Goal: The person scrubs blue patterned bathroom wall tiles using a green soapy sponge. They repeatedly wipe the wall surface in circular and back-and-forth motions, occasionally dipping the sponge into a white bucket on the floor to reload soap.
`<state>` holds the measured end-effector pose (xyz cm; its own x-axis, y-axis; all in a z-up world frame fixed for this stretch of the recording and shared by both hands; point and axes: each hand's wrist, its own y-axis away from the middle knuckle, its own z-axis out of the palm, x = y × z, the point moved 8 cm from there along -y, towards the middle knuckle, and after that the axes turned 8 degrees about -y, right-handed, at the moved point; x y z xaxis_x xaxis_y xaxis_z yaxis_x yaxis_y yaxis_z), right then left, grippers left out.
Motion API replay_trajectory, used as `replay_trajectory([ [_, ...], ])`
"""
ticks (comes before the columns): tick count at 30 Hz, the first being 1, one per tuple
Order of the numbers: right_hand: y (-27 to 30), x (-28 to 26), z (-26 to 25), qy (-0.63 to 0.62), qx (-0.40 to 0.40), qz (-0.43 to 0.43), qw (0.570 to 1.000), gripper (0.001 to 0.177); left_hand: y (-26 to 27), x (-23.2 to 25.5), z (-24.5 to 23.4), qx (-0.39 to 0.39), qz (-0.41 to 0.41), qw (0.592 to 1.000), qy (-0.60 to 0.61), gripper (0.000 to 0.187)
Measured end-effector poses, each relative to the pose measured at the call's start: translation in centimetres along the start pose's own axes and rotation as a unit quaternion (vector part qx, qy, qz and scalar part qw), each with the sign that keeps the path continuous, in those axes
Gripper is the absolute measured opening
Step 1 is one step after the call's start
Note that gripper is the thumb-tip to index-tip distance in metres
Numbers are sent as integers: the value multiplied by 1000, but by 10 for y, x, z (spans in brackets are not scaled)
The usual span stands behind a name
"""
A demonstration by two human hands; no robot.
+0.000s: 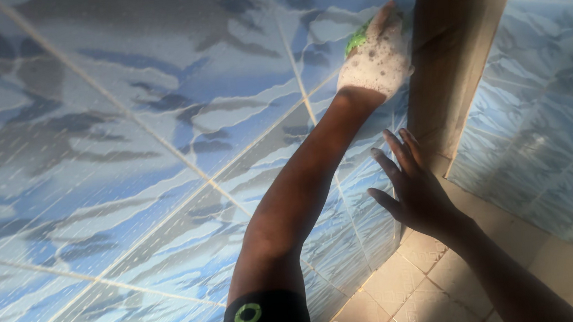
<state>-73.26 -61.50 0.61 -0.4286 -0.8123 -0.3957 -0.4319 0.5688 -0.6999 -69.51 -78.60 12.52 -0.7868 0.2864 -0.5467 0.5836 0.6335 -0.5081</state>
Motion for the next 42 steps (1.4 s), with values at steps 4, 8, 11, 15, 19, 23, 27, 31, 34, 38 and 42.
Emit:
replay_trajectory([
  [4, -1, -24, 15, -2, -12, -5, 1000, 66, 25, -4, -3, -32, 35, 998, -37, 28],
  [8, -1, -53, 25, -12, 5, -46, 999, 64, 64, -16, -9, -8, 79, 996, 37, 43],
  [11, -5, -78, 37, -4, 10, -66, 998, 62, 114, -35, -13, 18, 123, 989, 81, 48],
  [15, -14, -114, 59, -6, 6, -73, 997, 64, 185, -66, -17, 1, 132, 987, 90, 41],
  [19, -24, -159, 82, -98, 20, -113, 989, 80, 273, -95, -66, 29, 140, 989, 39, 43],
  [23, -34, -205, 109, -137, 29, -120, 983, 86, 359, -123, -147, 10, 132, 991, -33, 47],
  [27, -39, -254, 139, -124, 13, -142, 982, 87, 430, -145, -206, -44, 124, 986, -102, 49],
  [31, -40, -299, 168, -137, 1, -164, 977, 88, 503, -169, -234, -20, 156, 867, -473, 48],
  [34, -39, -333, 185, -145, 5, -207, 967, 90, 567, -187, -259, -68, 111, 971, -202, 47],
  [38, -42, -365, 205, -117, 7, -237, 964, 92, 639, -222, -282, -126, -15, 989, -77, 46],
  [42, -39, -389, 224, -120, -8, -260, 958, 87, 699, -239, -313, -122, -58, 978, -159, 47],
])
